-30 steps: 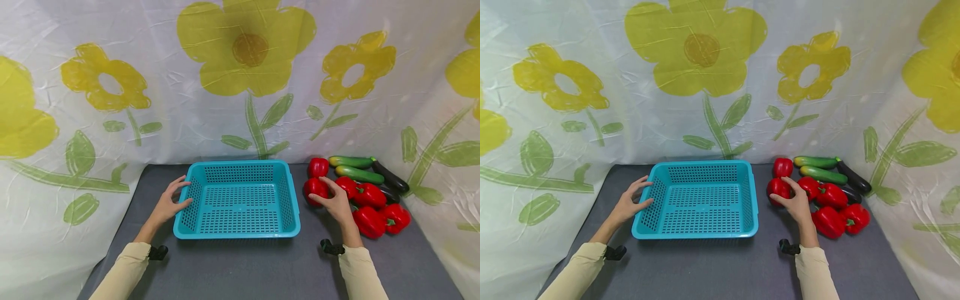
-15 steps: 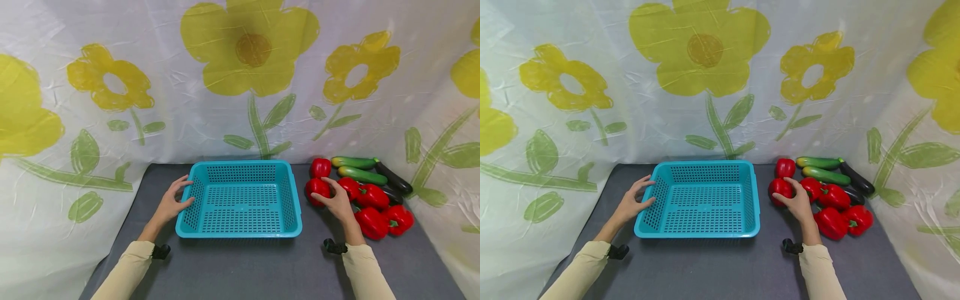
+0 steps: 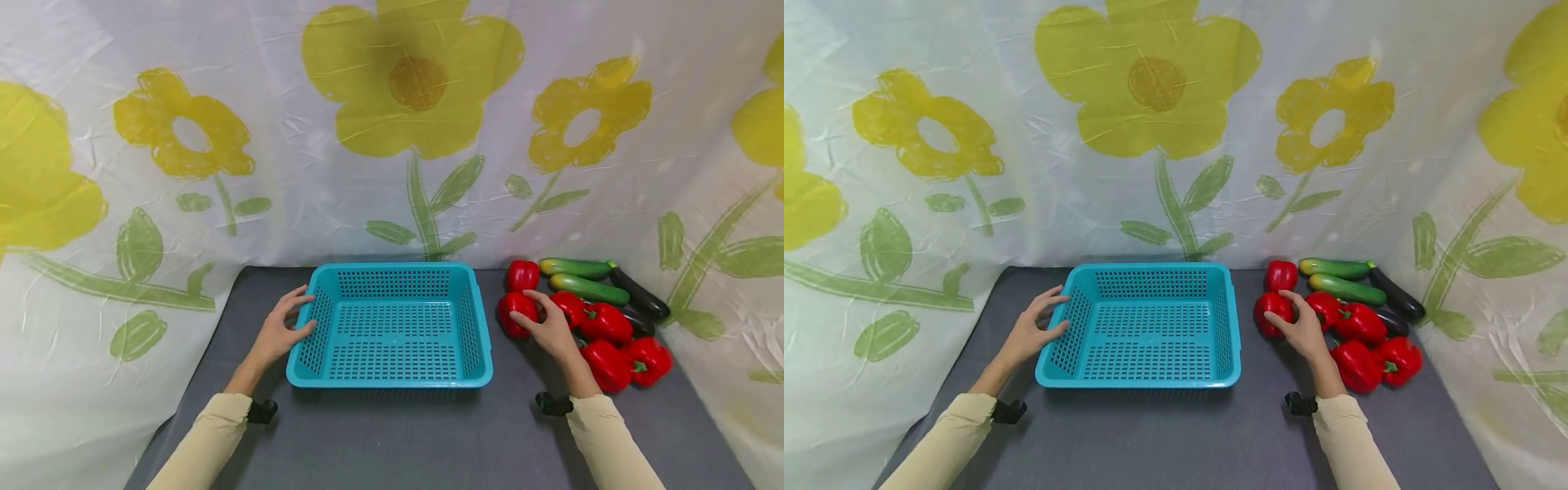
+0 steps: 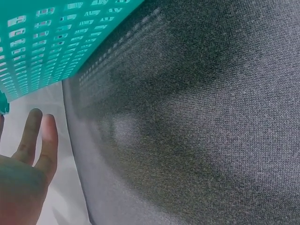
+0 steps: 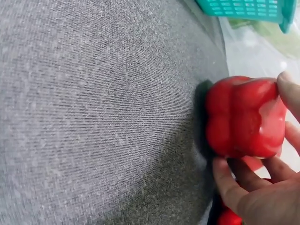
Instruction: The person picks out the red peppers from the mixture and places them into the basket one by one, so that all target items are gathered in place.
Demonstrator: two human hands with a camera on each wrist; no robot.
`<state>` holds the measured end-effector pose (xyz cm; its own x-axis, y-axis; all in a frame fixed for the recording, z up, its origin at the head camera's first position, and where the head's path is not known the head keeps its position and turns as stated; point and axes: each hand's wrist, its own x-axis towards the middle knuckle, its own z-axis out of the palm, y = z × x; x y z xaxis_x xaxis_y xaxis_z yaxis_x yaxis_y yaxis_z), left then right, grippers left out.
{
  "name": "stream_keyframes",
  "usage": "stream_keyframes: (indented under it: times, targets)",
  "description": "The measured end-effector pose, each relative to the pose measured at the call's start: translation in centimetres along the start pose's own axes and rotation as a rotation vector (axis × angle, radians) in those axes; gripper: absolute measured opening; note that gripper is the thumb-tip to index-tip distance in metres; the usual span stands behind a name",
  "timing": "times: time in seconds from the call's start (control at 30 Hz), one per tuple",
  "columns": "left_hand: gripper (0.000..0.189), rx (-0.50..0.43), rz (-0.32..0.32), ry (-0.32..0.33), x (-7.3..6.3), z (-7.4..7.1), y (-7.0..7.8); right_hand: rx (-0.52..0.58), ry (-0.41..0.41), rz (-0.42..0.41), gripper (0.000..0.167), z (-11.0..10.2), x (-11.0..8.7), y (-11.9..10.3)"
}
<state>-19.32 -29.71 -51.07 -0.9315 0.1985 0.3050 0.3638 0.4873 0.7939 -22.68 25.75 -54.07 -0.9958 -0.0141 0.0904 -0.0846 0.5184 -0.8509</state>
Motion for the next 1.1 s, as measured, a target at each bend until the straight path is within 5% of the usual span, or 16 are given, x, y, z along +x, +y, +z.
stream_keyframes:
  times: [0.33, 0.73, 1.1]
  targets:
    - [0.051, 0.017, 0.005, 0.0, 0.3, 0.3, -0.3, 0.077, -0.019, 0.037, 0.071, 0.2, -0.2, 0.5]
    - [0.049, -0.006, -0.002, -0.01, 0.0, -0.2, 3.9, 0.142, -0.027, 0.108, 0.074, 0.7, -0.3, 0.2]
    - [0.048, -0.011, -0.013, -0.009, -0.1, -0.5, 4.2, 0.168, -0.011, 0.06, 0.066, 1.1, -0.4, -0.1]
